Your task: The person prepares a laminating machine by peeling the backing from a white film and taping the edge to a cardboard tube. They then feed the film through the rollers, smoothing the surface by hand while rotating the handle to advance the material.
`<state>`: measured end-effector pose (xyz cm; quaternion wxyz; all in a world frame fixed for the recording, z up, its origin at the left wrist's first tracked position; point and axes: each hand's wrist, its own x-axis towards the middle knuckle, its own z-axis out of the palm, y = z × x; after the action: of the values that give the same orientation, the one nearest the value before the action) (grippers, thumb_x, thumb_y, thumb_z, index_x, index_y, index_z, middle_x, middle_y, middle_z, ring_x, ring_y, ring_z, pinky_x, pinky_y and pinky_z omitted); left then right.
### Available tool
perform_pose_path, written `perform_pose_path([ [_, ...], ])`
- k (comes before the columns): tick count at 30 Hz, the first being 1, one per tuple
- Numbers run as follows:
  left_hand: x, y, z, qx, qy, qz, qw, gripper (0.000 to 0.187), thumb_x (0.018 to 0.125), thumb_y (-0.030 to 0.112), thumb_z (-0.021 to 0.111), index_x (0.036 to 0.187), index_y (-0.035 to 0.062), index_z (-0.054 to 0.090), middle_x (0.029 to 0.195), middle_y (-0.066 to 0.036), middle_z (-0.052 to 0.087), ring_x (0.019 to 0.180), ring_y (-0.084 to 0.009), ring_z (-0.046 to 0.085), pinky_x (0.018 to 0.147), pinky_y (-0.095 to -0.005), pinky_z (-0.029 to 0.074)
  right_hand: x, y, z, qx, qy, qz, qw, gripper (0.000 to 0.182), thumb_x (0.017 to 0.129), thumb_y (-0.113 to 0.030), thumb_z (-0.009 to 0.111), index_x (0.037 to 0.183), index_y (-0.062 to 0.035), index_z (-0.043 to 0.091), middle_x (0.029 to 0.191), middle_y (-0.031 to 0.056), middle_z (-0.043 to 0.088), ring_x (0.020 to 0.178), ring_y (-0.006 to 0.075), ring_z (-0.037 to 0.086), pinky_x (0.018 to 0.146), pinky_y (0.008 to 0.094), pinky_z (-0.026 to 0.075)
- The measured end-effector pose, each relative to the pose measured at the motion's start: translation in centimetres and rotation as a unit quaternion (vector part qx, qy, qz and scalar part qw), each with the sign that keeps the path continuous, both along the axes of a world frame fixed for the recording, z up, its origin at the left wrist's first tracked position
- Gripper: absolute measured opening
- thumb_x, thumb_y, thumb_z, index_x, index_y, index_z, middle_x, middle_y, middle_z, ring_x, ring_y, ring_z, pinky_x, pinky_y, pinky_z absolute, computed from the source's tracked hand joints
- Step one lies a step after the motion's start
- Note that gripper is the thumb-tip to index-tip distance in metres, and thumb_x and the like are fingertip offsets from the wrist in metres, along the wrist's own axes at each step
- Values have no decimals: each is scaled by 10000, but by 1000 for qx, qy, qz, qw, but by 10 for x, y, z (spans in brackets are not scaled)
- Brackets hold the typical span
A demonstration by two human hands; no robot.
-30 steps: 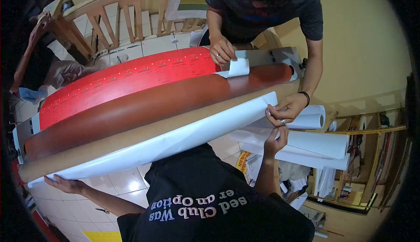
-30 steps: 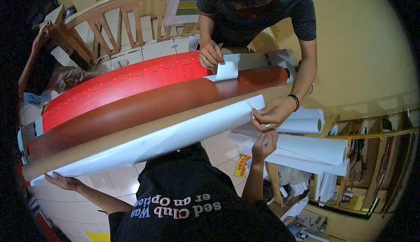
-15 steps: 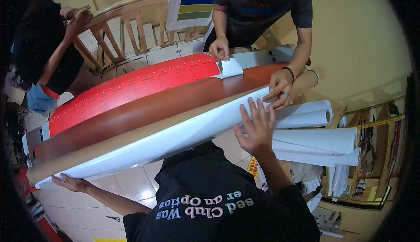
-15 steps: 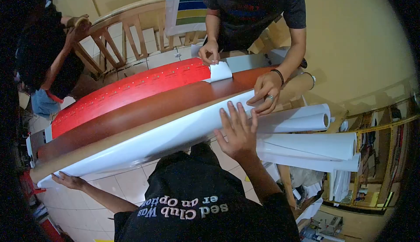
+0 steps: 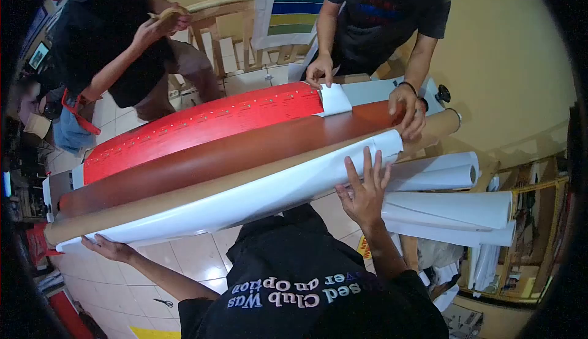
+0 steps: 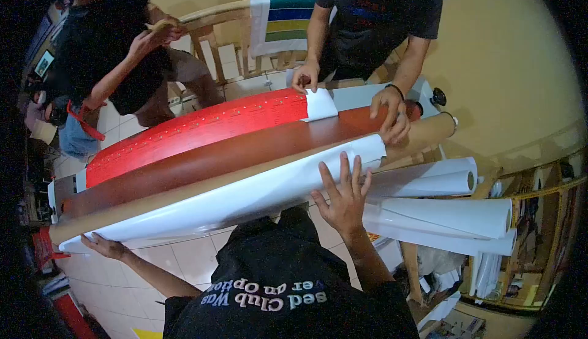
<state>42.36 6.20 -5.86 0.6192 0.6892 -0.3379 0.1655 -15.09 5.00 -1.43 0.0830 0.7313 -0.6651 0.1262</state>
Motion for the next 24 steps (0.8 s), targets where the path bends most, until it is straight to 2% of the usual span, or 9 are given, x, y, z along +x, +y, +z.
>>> perform_pose_path([
  [2,8,4,-8,-46,76,-28,996,670,980,378,470,1445,-53,253,1452,-213,333,1300,-322,392,1083,-411,326,-1,2,-5,5,11,-5,1000,600,903,-533,524,1430,-262,427,1539,210,225,1420,454,154,1087,673,62],
  [6,-2,11,-1,52,-25,132,990,622,973,310,514,1438,-39,291,1477,-241,321,1340,-350,365,1100,-412,306,-3,8,-25,-28,-11,17,999,644,921,-560,470,1478,-272,323,1548,228,172,1421,474,115,1076,698,40],
  [9,-48,6,25,35,-77,135,987,603,978,324,507,1428,-35,325,1490,-234,318,1370,-345,338,1129,-409,268,-4,10,-38,-59,-22,18,998,696,930,-569,438,1515,-280,198,1555,247,105,1419,496,69,1063,721,17],
  [11,-96,-1,46,46,-125,49,990,585,977,306,503,1434,-14,330,1489,-227,327,1383,-332,327,1140,-427,251,-6,13,-40,-61,-14,23,998,713,934,-565,429,1525,-288,142,1559,255,63,1418,506,46,1055,730,8],
  [15,-199,-5,60,71,-143,-267,950,596,923,248,565,1435,27,357,1486,-241,331,1396,-387,289,1136,-516,220,-7,13,-48,-78,-13,23,997,706,937,-561,424,1526,-292,141,1562,248,51,1419,504,39,1054,732,7],
  [18,-247,-7,68,152,-248,-521,802,707,758,241,743,1372,73,437,1465,-242,358,1353,-458,332,1092,-610,248,-8,11,-54,-96,-13,26,995,698,941,-558,419,1525,-297,140,1561,248,63,1419,505,45,1054,733,9],
  [20,-275,-18,76,153,-297,-577,746,603,782,330,735,1307,108,536,1410,-151,458,1330,-362,396,1097,-579,258,-8,10,-55,-116,-36,33,992,680,945,-548,419,1522,-297,162,1560,246,84,1419,502,57,1055,730,15],
  [23,-287,-31,75,209,-358,-567,712,570,807,314,713,1317,125,540,1387,-76,496,1323,-271,422,1105,-541,272,-7,11,-53,-111,-47,31,992,641,950,-549,401,1510,-297,218,1552,245,126,1416,502,74,1057,726,22],
  [24,-287,-32,74,216,-381,-554,708,598,781,308,751,1304,120,531,1371,-62,524,1305,-257,450,1124,-540,256,-8,12,-49,-121,-36,32,992,608,959,-538,381,1485,-242,311,1534,247,193,1416,484,116,1063,704,72],
])
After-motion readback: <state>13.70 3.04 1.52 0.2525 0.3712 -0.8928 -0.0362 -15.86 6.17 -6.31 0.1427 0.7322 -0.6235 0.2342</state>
